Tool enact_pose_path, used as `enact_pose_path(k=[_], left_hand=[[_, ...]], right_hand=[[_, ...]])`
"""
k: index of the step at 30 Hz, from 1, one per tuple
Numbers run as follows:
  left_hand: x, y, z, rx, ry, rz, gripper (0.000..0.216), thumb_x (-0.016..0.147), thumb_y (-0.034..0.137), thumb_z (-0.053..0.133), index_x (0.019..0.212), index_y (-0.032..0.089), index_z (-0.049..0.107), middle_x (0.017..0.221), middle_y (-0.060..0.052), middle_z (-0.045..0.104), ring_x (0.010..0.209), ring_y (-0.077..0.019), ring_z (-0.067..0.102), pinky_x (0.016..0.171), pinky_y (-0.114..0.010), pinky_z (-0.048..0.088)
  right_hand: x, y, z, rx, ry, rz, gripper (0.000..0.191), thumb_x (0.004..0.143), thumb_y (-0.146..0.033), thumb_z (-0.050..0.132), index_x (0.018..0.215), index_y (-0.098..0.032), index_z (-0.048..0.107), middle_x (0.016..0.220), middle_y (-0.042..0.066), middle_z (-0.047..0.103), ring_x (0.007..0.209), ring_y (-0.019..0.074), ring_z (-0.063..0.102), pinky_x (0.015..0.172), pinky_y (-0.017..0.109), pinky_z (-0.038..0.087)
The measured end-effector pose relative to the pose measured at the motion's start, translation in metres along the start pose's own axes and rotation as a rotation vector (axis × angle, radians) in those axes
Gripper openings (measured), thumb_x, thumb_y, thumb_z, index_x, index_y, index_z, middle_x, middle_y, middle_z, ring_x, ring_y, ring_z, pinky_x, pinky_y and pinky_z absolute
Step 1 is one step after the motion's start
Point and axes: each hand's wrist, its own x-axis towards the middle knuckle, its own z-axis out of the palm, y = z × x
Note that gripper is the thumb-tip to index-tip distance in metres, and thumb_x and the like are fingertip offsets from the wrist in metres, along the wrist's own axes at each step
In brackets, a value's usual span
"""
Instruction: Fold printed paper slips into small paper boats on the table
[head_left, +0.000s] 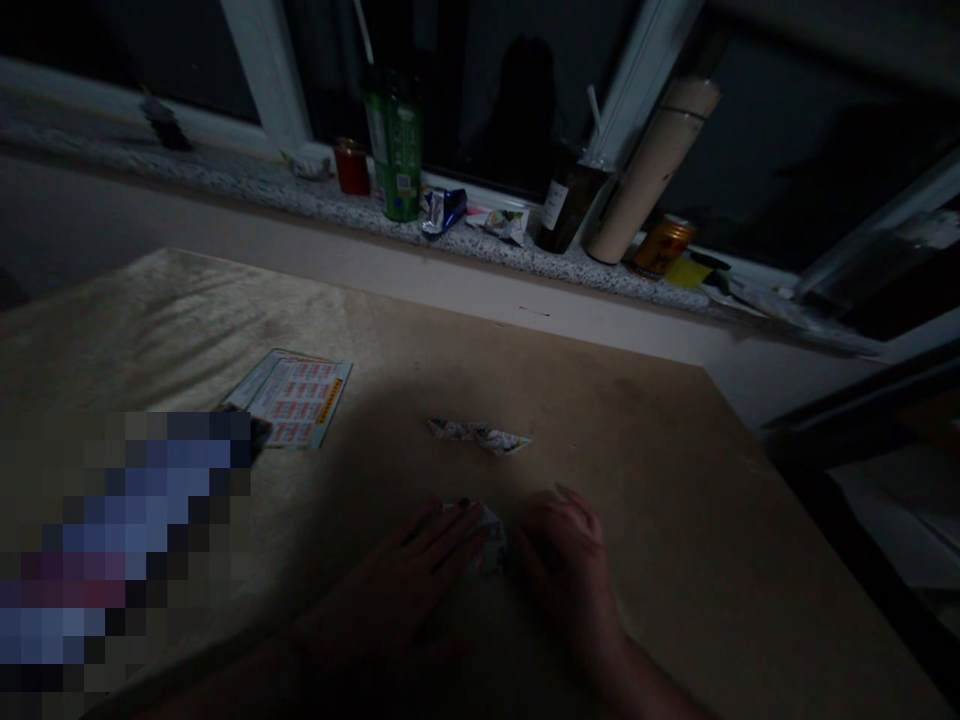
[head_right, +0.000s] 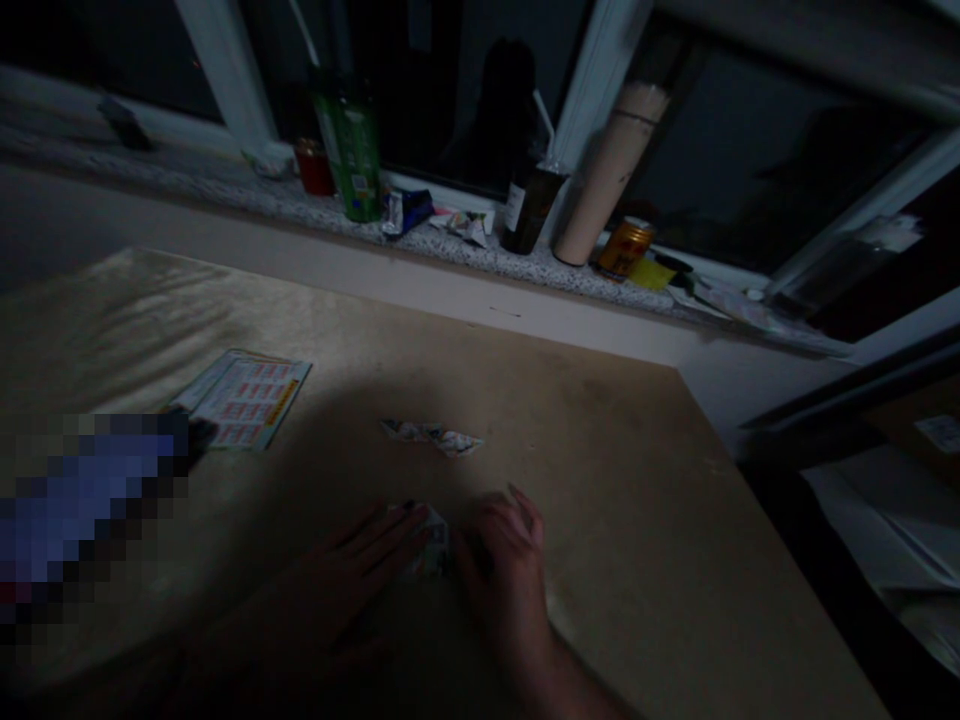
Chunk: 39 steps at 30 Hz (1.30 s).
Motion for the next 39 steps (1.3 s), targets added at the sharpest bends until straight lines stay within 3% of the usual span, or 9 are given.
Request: enact_pose_path(k=[4,9,13,16,22,28,35,39], left_hand=[[0.0,-0.002,0.002,0.005,-0.041,0.008,0.084,0.081,0.045,0.054,0.146,0.014,0.01,0.151,-0.015,0.01,0.137,-0.0308,0.011,0.109,-0.048,0.018],[-0.002,-0.006,0.008,-0.01,0.004,0.0,0.084,0.082,0.046,0.054,0.146,0.017,0.009,0.151,-0.014,0.009,0.137,-0.0318,0.011,0.109,-0.049,0.019],[0.0,-0.009,0.013,-0.022,-0.012,0.025,0.087,0.083,0.049,0.051,0.146,0.013,0.004,0.151,-0.015,0.008,0.137,-0.0301,0.012,0.111,-0.047,0.016],[0.002,-0.008,0.011,-0.02,-0.027,0.011,0.083,0.084,0.05,0.048,0.146,0.011,0.009,0.151,-0.015,0.011,0.137,-0.0297,0.013,0.111,-0.046,0.015],[0.001,-0.002,0.001,-0.001,-0.029,-0.014,0.079,0.084,0.048,0.051,0.145,0.014,0.015,0.151,-0.013,0.013,0.137,-0.0287,0.013,0.111,-0.045,0.016],[-0.002,-0.008,0.008,-0.039,0.018,0.019,0.092,0.081,0.043,0.055,0.146,0.015,-0.002,0.152,-0.012,0.009,0.137,-0.0284,0.014,0.111,-0.044,0.017],[0.0,-0.008,0.006,-0.007,-0.024,0.021,0.082,0.083,0.048,0.051,0.146,0.015,0.009,0.151,-0.014,0.01,0.137,-0.0308,0.011,0.11,-0.047,0.016],[0.0,-0.009,0.007,-0.024,-0.033,0.028,0.084,0.083,0.049,0.051,0.146,0.017,0.007,0.152,-0.014,0.007,0.137,-0.0323,0.012,0.11,-0.049,0.016]], right_hand=[[-0.005,-0.002,-0.002,0.013,-0.029,-0.067,0.015,0.085,-0.02,0.053,0.098,-0.023,0.061,0.095,0.004,0.069,0.093,0.0209,0.062,0.095,0.046,0.039],[-0.008,-0.001,-0.003,-0.293,-0.066,-0.093,0.036,0.081,-0.029,0.059,0.116,-0.02,0.057,0.125,0.012,0.057,0.116,0.0328,0.049,0.097,0.06,0.033],[-0.013,-0.003,-0.004,-0.305,-0.146,-0.103,0.035,0.081,-0.03,0.061,0.114,-0.022,0.058,0.121,0.01,0.06,0.114,0.0321,0.051,0.098,0.062,0.031],[-0.016,-0.005,-0.004,-0.244,-0.17,-0.123,0.03,0.082,-0.029,0.06,0.112,-0.024,0.059,0.116,0.008,0.063,0.112,0.0301,0.053,0.099,0.061,0.032],[-0.013,-0.002,-0.011,-0.313,-0.115,-0.088,0.044,0.078,-0.034,0.063,0.12,-0.023,0.054,0.124,0.01,0.058,0.116,0.0333,0.05,0.101,0.064,0.025],[-0.009,0.003,-0.017,-0.251,-0.249,-0.12,0.042,0.072,-0.033,0.07,0.112,-0.026,0.059,0.122,0.007,0.059,0.117,0.0323,0.048,0.102,0.064,0.02],[-0.008,0.007,-0.016,-0.174,-0.21,-0.097,0.039,0.073,-0.028,0.069,0.111,-0.025,0.058,0.112,0.005,0.064,0.112,0.0278,0.052,0.104,0.06,0.02],[-0.005,0.008,-0.019,-0.181,-0.173,-0.092,0.041,0.073,-0.033,0.07,0.111,-0.024,0.059,0.107,0.005,0.066,0.107,0.0273,0.055,0.104,0.06,0.02]])
